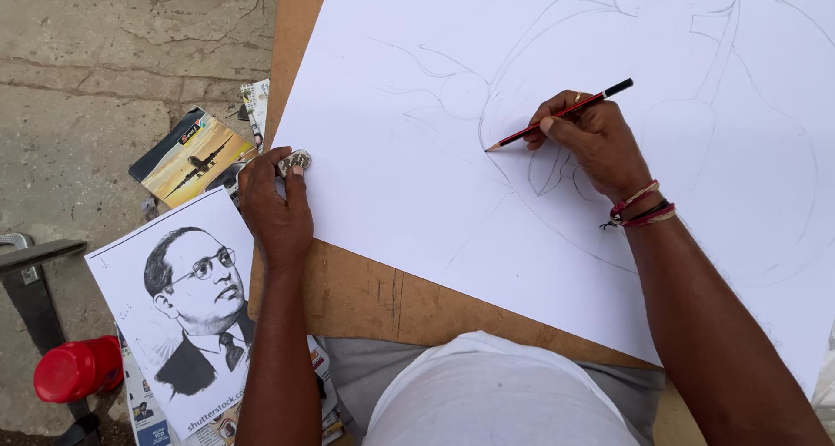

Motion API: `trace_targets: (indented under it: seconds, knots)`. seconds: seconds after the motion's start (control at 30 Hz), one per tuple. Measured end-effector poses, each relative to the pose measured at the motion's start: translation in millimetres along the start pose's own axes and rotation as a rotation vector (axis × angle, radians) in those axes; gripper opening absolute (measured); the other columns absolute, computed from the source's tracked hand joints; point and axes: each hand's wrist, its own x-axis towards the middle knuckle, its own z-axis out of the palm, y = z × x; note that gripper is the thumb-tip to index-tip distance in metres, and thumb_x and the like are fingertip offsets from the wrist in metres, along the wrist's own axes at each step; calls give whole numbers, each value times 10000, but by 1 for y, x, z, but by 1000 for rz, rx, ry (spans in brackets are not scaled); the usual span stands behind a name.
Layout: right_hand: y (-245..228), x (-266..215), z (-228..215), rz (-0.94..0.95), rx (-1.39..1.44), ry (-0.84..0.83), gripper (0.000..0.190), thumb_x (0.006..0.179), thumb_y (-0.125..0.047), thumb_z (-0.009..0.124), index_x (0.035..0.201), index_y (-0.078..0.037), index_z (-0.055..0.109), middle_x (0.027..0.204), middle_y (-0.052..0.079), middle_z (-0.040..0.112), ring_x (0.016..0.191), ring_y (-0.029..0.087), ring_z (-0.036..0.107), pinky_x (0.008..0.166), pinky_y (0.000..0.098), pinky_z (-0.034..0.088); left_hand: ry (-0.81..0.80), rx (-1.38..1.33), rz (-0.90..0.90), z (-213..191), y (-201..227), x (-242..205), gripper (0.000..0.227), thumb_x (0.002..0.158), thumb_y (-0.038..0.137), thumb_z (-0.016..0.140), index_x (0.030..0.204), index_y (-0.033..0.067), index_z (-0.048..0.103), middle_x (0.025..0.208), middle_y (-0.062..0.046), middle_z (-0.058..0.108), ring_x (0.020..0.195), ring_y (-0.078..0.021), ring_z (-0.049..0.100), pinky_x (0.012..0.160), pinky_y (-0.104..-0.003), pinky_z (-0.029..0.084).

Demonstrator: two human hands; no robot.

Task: Drawing a portrait on a large sheet of paper using a pencil and an eraser.

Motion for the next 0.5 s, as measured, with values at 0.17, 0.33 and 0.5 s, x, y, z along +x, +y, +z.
trace_targets:
  seconds: [0.17,0.33,0.5]
  knots:
    - [1,0,-3,-20,-11,-22,114,986,-81,595,948,-45,696,876,77,709,849,165,713,879,345,590,-4,-6,-1,1,-2,0,225,1026,111,618,1229,27,671,1180,-125,688,1218,-287,568,1024,-483,460]
    - [2,-3,-10,-12,-1,-43,115,971,-83,598,919,-42,692,856,74,697,840,166,710,861,352,596,-10,-11,-8,-1,0,-1,229,1022,113,616,1229,30,670,1178,-122,690,1214,-289,567,1015,-483,457]
    - [-4,-53,-56,-141,173,299,148,1097,-104,570,1172,-18,663,1050,119,721,1017,223,724,978,383,616,14,50,41,0,-1,-1,242,1003,113,644,1228,32,680,1180,-136,702,1211,-306,577,1050,-519,421]
